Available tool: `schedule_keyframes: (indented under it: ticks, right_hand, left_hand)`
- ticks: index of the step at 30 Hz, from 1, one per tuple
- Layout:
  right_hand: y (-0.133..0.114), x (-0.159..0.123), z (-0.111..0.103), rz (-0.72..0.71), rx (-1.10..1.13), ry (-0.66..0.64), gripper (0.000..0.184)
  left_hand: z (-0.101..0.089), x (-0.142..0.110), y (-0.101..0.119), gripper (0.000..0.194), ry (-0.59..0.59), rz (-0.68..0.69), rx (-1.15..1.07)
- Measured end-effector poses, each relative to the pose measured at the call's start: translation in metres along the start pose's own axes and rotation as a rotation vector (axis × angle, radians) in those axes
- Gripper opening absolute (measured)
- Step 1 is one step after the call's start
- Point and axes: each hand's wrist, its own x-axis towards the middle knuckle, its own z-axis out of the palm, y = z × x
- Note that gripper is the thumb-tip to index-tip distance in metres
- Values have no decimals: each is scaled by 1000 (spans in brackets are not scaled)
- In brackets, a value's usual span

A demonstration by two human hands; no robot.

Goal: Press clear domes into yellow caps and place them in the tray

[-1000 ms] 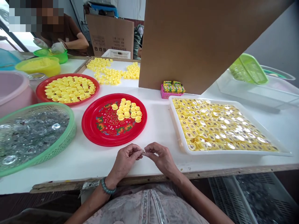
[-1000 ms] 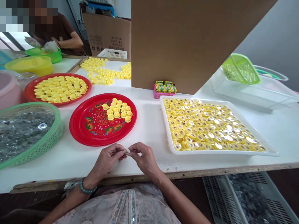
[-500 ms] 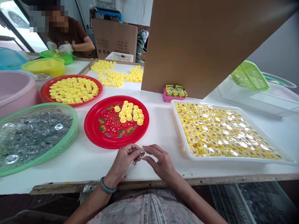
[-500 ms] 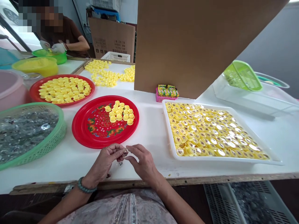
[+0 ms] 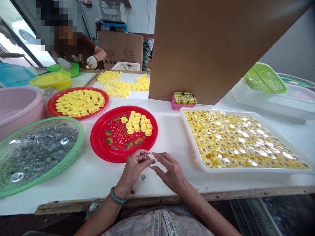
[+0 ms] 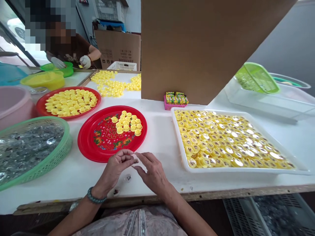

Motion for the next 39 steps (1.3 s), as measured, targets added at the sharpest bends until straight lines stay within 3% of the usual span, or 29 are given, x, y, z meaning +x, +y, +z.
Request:
schedule_keyframes:
  ticks: [5,9,14,19,21,28,31,35,37,39]
  right_hand:
    - [1,-1,-3,-28,-10,25,23]
    - [-1,-1,-10,-89,-12,-102,39]
    - [-3,0,-16,-90,-106,-162,25]
    - [-1,0,-11,-134,-54,-187,41]
    - [1,0,-7,-143,-47,-167,39]
    - [5,8,1,-7,53,-123,25]
    - [10,8,3,31,25,-34,22]
    - [14,4,4,76,19,42,22]
    - [14,1,3,91,18,55,22]
    - [15,-2,2,88,16,74,22]
  left_hand:
    - [-2,1,2,30,-29,-30,58]
    - [-1,2,2,35,-49,-83,-12]
    - [-1,3,6,37,-113,-151,-32]
    - [-6,7,10,38,-119,-170,-60]
    - [-9,10,11,39,-118,-190,-43]
    - [-14,21,18,45,-187,-186,111]
    - [-24,38,32,39,-184,-55,396]
    - [-53,82,55,32,157,366,1144]
    - [-66,102,61,34,140,427,1437]
    - [-75,116,61,33,73,406,1599]
